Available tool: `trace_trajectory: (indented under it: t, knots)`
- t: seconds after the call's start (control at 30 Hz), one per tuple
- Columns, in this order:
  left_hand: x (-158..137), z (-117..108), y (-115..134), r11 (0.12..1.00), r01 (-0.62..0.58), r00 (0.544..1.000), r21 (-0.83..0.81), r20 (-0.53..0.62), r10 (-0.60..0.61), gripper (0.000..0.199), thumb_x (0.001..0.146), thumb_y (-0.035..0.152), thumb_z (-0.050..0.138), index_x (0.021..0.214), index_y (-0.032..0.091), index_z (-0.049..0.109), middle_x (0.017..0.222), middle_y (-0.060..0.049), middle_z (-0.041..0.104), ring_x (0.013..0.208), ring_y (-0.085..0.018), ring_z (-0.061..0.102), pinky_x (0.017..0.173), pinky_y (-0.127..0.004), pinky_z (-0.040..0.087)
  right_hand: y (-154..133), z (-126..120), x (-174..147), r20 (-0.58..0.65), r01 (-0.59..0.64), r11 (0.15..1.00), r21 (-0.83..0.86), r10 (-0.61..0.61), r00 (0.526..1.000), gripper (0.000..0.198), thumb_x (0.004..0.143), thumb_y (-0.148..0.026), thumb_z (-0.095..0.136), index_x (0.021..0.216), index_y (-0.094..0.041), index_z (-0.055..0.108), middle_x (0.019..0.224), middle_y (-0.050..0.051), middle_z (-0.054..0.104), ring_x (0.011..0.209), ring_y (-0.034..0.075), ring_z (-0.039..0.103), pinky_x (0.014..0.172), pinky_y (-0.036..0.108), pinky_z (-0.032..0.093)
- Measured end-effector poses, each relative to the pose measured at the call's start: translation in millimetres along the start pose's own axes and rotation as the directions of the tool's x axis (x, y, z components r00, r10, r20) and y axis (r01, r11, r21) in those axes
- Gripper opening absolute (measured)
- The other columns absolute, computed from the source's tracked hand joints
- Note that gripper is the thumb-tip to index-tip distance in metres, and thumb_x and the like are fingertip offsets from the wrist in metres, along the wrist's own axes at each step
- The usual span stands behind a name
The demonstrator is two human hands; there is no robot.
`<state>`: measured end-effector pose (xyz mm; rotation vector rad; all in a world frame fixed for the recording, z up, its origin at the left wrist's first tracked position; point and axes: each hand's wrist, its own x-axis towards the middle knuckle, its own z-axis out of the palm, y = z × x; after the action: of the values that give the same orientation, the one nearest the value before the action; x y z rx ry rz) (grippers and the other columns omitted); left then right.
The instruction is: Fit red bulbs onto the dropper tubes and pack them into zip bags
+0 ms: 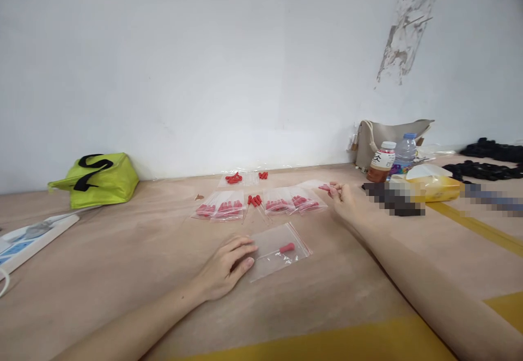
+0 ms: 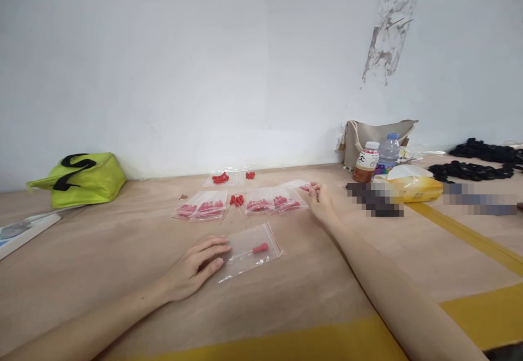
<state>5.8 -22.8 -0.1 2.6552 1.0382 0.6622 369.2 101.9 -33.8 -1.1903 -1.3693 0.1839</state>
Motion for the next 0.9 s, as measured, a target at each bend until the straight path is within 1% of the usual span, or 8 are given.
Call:
trace_trajectory:
  t: [0.1, 0.23, 0.37, 0.47, 0.53, 0.6, 0.7, 0.9]
  knots:
    - [8.0, 3.2, 3.5, 0.999, -0.021, 1.0, -0.033, 0.01, 0.022, 0.03, 0.088, 0.03, 0.04, 0.114, 0.023, 0.053, 0.117, -0.005, 0.052, 0.109, -0.019, 0.046, 0.093, -0.035, 0.038, 8.4, 0.5, -4.3, 0.146, 0.033, 0.98, -0.195, -0.004, 0.989, 0.027, 0.082, -0.044, 0.035, 0.081, -0.018, 0.044, 0.098, 0.011, 0.055, 0.095, 0.018, 0.053, 0.081, 0.034, 0.041]
    - [8.9, 4.5, 3.1, 0.999, -0.017, 0.996, -0.045, 0.085, 0.021, 0.034, 0.087, 0.029, 0.043, 0.12, 0.026, 0.048, 0.122, -0.003, 0.05, 0.111, -0.018, 0.045, 0.095, -0.035, 0.037, -9.0, -5.5, -12.9, 0.332, 0.101, 0.893, -0.438, 0.056, 0.942, 0.031, 0.079, -0.046, 0.04, 0.077, -0.017, 0.053, 0.089, 0.008, 0.058, 0.082, 0.018, 0.055, 0.075, 0.031, 0.04]
    - [6.5, 4.5, -0.2, 0.999, -0.004, 0.995, -0.037, 0.1, 0.008, 0.033, 0.089, 0.024, 0.037, 0.119, 0.028, 0.049, 0.124, -0.001, 0.049, 0.116, -0.017, 0.042, 0.098, -0.035, 0.034, -46.6, -8.8, -25.6, 0.253, 0.071, 0.713, -0.698, 0.152, 0.956, 0.046, 0.081, -0.053, 0.031, 0.077, -0.019, 0.062, 0.093, 0.01, 0.058, 0.083, 0.024, 0.054, 0.079, 0.043, 0.032]
    - [6.3, 3.9, 0.3, 1.0, 0.007, 0.998, -0.028, 0.068, -0.005, 0.032, 0.089, 0.027, 0.038, 0.118, 0.027, 0.051, 0.125, -0.002, 0.048, 0.118, -0.019, 0.039, 0.1, -0.038, 0.03, -79.6, 3.6, -33.3, 0.204, 0.173, 0.615, -0.77, -0.019, 0.979, 0.041, 0.08, -0.047, 0.037, 0.078, -0.017, 0.064, 0.098, 0.013, 0.057, 0.097, 0.029, 0.046, 0.085, 0.048, 0.024]
    - [6.3, 3.2, 1.9, 0.999, 0.0, 0.997, -0.039, 0.072, 0.003, 0.032, 0.088, 0.031, 0.041, 0.118, 0.027, 0.051, 0.126, -0.003, 0.047, 0.118, -0.021, 0.039, 0.1, -0.04, 0.03, -99.0, 22.6, -34.2, 0.315, 0.309, 0.648, -0.696, -0.111, 0.943, 0.03, 0.081, -0.035, 0.04, 0.081, -0.016, 0.064, 0.094, 0.013, 0.058, 0.096, 0.026, 0.046, 0.085, 0.042, 0.027]
    - [5.9, 2.5, 3.2, 0.998, -0.014, 0.995, -0.059, 0.099, 0.02, 0.034, 0.087, 0.032, 0.043, 0.12, 0.027, 0.049, 0.127, -0.004, 0.047, 0.118, -0.021, 0.039, 0.099, -0.04, 0.032, -114.0, 49.2, -31.6, 0.493, 0.407, 0.74, -0.535, -0.118, 0.862, 0.024, 0.079, -0.025, 0.042, 0.084, -0.015, 0.063, 0.087, 0.011, 0.061, 0.091, 0.021, 0.049, 0.081, 0.032, 0.032]
    - [5.3, 1.8, 4.2, 0.997, -0.021, 0.99, -0.077, 0.136, 0.031, 0.036, 0.086, 0.03, 0.043, 0.122, 0.028, 0.046, 0.128, -0.003, 0.046, 0.118, -0.021, 0.04, 0.098, -0.039, 0.033, -127.5, 94.8, -25.2, 0.613, 0.288, 0.856, -0.43, 0.042, 0.789, 0.018, 0.075, -0.021, 0.047, 0.08, -0.017, 0.064, 0.084, 0.007, 0.064, 0.083, 0.017, 0.054, 0.074, 0.025, 0.036]
    - [3.8, -0.3, 4.2, 0.998, -0.012, 0.99, -0.069, 0.137, 0.021, 0.036, 0.086, 0.03, 0.044, 0.123, 0.027, 0.046, 0.127, -0.004, 0.046, 0.117, -0.02, 0.04, 0.098, -0.039, 0.033, -136.8, 158.5, -20.1, 0.592, 0.151, 0.858, -0.491, 0.201, 0.781, 0.019, 0.071, -0.018, 0.055, 0.085, -0.008, 0.061, 0.086, 0.015, 0.062, 0.08, 0.022, 0.057, 0.063, 0.028, 0.039]
